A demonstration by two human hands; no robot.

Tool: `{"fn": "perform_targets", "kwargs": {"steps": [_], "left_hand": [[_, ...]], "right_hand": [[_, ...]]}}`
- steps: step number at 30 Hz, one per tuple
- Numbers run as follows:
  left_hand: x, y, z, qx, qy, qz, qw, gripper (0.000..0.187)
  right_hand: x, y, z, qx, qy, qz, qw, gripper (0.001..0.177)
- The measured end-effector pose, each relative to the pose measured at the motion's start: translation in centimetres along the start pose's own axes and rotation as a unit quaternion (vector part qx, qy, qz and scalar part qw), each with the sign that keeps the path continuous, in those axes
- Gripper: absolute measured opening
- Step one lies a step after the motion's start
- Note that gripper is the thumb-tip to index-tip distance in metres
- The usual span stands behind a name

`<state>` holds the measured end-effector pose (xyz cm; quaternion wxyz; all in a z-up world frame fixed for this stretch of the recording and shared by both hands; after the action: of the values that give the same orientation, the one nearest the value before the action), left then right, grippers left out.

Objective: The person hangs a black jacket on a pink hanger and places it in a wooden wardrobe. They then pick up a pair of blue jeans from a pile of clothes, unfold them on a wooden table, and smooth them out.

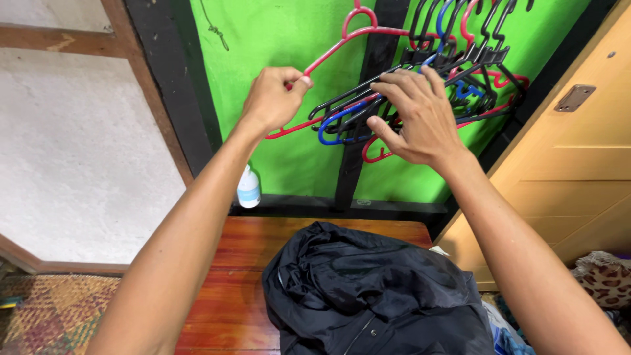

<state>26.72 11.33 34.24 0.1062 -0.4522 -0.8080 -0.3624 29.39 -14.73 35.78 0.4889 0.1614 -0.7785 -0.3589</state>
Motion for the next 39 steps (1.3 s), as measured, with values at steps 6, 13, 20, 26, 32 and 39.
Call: {"fn": "perform_targets", "kwargs": {"steps": [6, 13, 20, 26, 32, 39], "left_hand": [[3.3, -4.9, 3.5, -0.025, -0.015, -0.029, 0.999, 0.023], [6.9, -11.1, 7.8, -0.002, -0.035, -0.043, 0.998, 0.021], [9.2, -19.9, 14.6, 0.161, -0.134, -0.006, 0.978, 0.022], [9.6, -27.3, 17.2, 0.262, -0.143, 0.081, 0.951, 0.021], [8.2, -35.5, 19.4, 0.310, -0.162, 0.037, 0.936, 0.019], [4.3, -44.4, 23.6, 0.486, -0.229, -0.018, 0.843, 0.016]], "right_hand": [[0.2, 0.5, 1.7, 0.011, -0.030, 0.004, 0.999, 0.051], [-0.5, 0.7, 6.6, 0.075, -0.068, 0.005, 0.995, 0.051], [-3.9, -0.8, 12.9, 0.125, -0.028, 0.038, 0.991, 0.049], [-8.7, -3.5, 19.0, 0.108, 0.073, 0.081, 0.988, 0.052], [-15.3, -8.9, 26.3, 0.095, 0.220, 0.158, 0.958, 0.043], [-19.9, -14.7, 33.5, 0.088, 0.291, 0.184, 0.935, 0.033]]}}
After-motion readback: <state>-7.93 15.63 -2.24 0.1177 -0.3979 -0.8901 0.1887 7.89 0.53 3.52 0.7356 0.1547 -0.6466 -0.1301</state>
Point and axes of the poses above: each hand's wrist, its own y-axis towards the middle knuckle, its own x-axis out of the back of the hand, z = x × y, the point moved 5 cm from there along y, towards the middle knuckle, and after that the axes turned 1 degree about x, right-handed, at the moved point
